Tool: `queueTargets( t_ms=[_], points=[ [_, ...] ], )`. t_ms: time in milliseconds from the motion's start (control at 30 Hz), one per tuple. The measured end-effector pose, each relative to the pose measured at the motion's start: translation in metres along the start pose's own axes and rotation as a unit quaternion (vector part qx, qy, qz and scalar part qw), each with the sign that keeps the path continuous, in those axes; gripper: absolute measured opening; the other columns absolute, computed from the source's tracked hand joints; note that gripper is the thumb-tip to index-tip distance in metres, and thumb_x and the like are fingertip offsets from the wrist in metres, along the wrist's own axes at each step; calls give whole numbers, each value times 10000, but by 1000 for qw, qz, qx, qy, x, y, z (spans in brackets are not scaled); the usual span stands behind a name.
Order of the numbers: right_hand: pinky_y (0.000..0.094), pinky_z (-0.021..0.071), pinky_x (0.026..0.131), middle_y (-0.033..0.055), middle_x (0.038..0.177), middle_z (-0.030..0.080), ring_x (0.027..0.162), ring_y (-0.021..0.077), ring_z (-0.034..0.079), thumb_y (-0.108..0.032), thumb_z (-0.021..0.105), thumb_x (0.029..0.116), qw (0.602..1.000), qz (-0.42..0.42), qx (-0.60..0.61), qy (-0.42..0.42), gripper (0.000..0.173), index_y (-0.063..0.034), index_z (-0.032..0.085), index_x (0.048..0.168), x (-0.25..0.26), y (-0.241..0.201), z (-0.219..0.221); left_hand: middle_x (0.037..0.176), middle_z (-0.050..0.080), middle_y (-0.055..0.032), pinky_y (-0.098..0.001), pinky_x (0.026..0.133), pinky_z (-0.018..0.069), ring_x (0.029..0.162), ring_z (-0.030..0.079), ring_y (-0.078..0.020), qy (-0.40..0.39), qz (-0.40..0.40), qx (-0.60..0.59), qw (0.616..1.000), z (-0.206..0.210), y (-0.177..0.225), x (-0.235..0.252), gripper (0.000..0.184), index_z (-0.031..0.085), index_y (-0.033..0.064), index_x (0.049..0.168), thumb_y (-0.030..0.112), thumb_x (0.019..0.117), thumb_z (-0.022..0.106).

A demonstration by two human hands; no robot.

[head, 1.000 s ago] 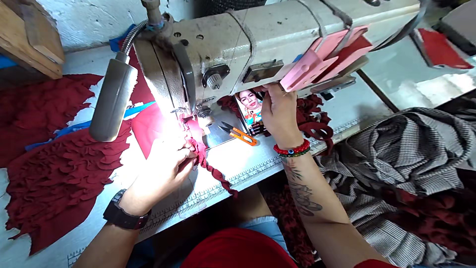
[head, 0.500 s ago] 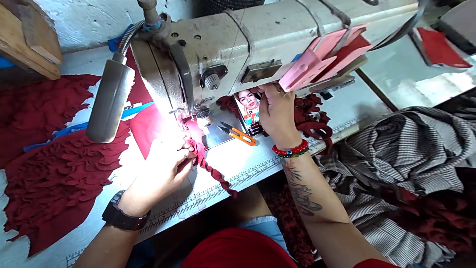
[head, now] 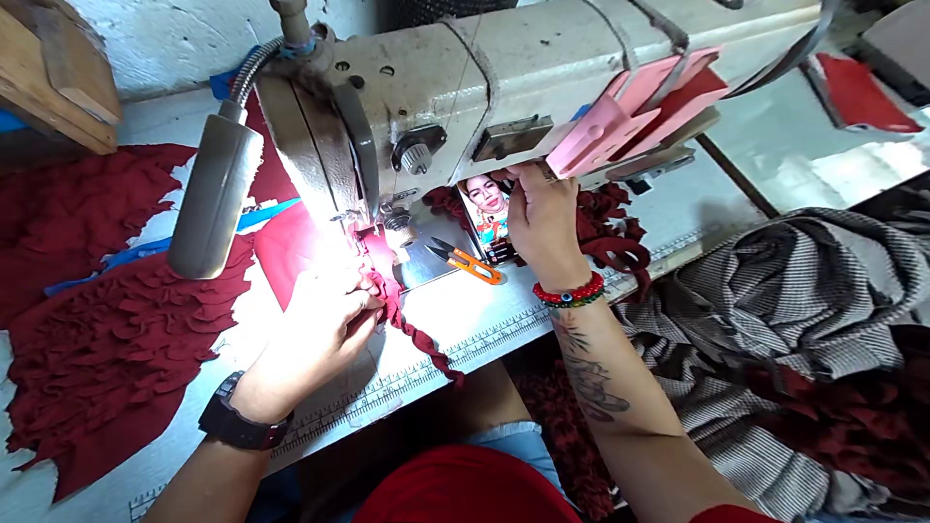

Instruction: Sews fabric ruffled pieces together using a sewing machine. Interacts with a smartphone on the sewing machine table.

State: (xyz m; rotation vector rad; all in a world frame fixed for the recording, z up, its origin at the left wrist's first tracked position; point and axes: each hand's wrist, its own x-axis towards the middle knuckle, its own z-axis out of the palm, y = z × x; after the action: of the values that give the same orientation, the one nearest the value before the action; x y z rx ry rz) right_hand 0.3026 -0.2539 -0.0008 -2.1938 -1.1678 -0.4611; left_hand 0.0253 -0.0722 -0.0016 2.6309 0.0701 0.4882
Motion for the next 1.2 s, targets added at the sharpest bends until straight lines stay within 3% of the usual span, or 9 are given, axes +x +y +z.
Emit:
queueTargets(
  t_ms=[433,600,667,800,933,1067,1200],
  points=[
    [599,463,958,176,1169,710,1135,361,649,-26,426,1020,1000,-2,16,20,326,-18,680,1224,-1,7,1,1043,700,11,-451,939,432,1057,621,-162,-1,2,1,1000,0,-1,0,231,783,181,931,286,976,582],
    [551,450,981,92,1247,710,1189,286,629,-14,399,1017,998,-47,46,-6,408,-59,626,1354,-15,-2,-18,1053,703,12,-453,950,430,1074,620,-164,-2,0,1,1000,-1,0,0,233,786,179,933,282,974,581],
    [509,426,939,37,1187,741,1135,258,616,-29,400,1000,996,-62,62,-5,440,-88,634,1368,-20,-4,-22,1057,701,9,-447,946,424,1074,615,-161,-1,-2,-2,1000,-1,0,0,239,785,178,937,280,980,573],
    [467,399,916,44,1035,753,1002,236,606,-29,408,984,993,-82,82,0,429,-88,700,1293,-39,-1,-23,1048,705,4,-458,942,430,1070,622,-164,-1,6,0,1000,-1,-1,0,236,781,169,923,273,974,575],
    [450,394,899,72,1021,732,983,232,595,-23,424,990,992,-90,84,9,404,-87,718,1259,-48,1,-22,1074,712,-11,-474,953,429,1116,620,-193,4,14,0,1000,-1,-1,0,243,783,161,924,273,975,573],
    [458,396,887,95,980,684,966,243,581,-33,427,989,993,-85,79,1,422,-105,723,1281,-47,0,-22,1050,706,-6,-470,938,436,1075,625,-189,5,14,4,1000,-1,-1,0,240,784,165,924,277,969,577],
    [457,396,878,76,970,711,966,242,591,-28,420,980,993,-89,79,-5,426,-105,725,1267,-47,0,-20,1049,704,1,-470,945,425,1099,617,-185,3,11,0,1000,-1,-1,1,235,777,174,914,275,969,572]
  ],
)
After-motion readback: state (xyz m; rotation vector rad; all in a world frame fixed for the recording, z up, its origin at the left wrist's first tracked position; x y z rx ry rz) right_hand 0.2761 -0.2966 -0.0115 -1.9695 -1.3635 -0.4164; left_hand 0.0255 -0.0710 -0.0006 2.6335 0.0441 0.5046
